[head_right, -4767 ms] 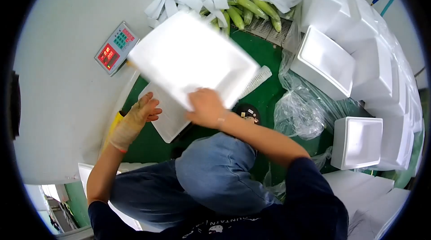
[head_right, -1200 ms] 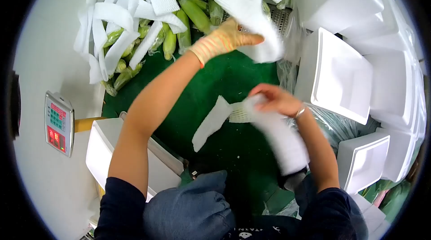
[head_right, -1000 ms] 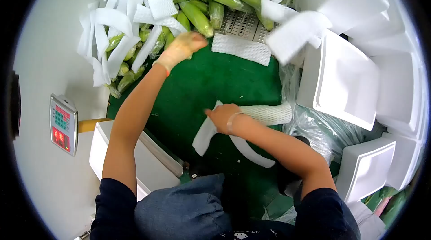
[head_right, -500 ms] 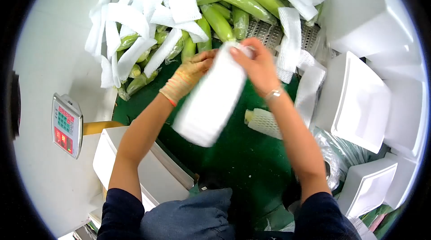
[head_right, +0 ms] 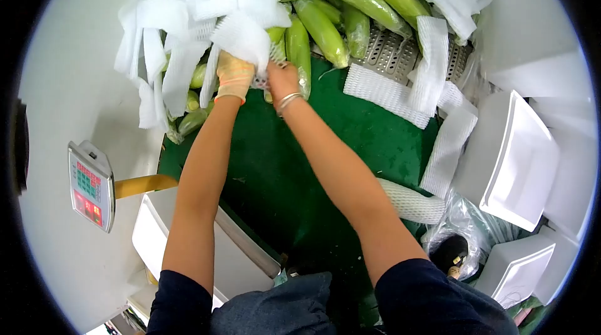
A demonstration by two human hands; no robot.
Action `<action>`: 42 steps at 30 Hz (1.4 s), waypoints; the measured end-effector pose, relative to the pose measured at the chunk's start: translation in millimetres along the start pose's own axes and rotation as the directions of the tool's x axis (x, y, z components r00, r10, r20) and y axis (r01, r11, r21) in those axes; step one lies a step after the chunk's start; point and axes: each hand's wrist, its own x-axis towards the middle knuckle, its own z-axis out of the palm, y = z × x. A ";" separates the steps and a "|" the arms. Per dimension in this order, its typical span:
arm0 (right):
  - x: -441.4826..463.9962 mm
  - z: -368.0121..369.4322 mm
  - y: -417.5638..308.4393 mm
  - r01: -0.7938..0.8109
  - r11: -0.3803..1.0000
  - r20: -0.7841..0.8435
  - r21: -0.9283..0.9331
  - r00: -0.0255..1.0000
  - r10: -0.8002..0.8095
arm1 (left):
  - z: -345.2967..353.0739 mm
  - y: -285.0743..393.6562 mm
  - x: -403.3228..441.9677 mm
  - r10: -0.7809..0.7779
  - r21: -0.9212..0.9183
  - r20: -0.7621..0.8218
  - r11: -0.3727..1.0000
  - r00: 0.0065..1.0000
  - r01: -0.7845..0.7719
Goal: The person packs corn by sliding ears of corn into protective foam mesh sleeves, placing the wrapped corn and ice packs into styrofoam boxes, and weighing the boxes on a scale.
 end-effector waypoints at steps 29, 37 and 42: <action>-115.9 -159.8 -19.5 -0.394 0.784 -0.355 -0.480 0.904 0.237 | -19.9 138.1 -140.7 -0.696 -0.017 0.532 0.561 0.483 0.827; -149.2 -113.0 -176.6 0.373 -0.370 0.413 -0.851 0.910 -0.032 | -36.9 124.8 -193.5 -0.083 -0.196 0.927 0.726 0.367 0.659; -37.0 -84.8 -154.4 0.555 -0.483 0.717 -0.678 0.645 -0.265 | -59.8 189.5 -197.7 0.052 -0.176 0.932 0.931 0.359 0.321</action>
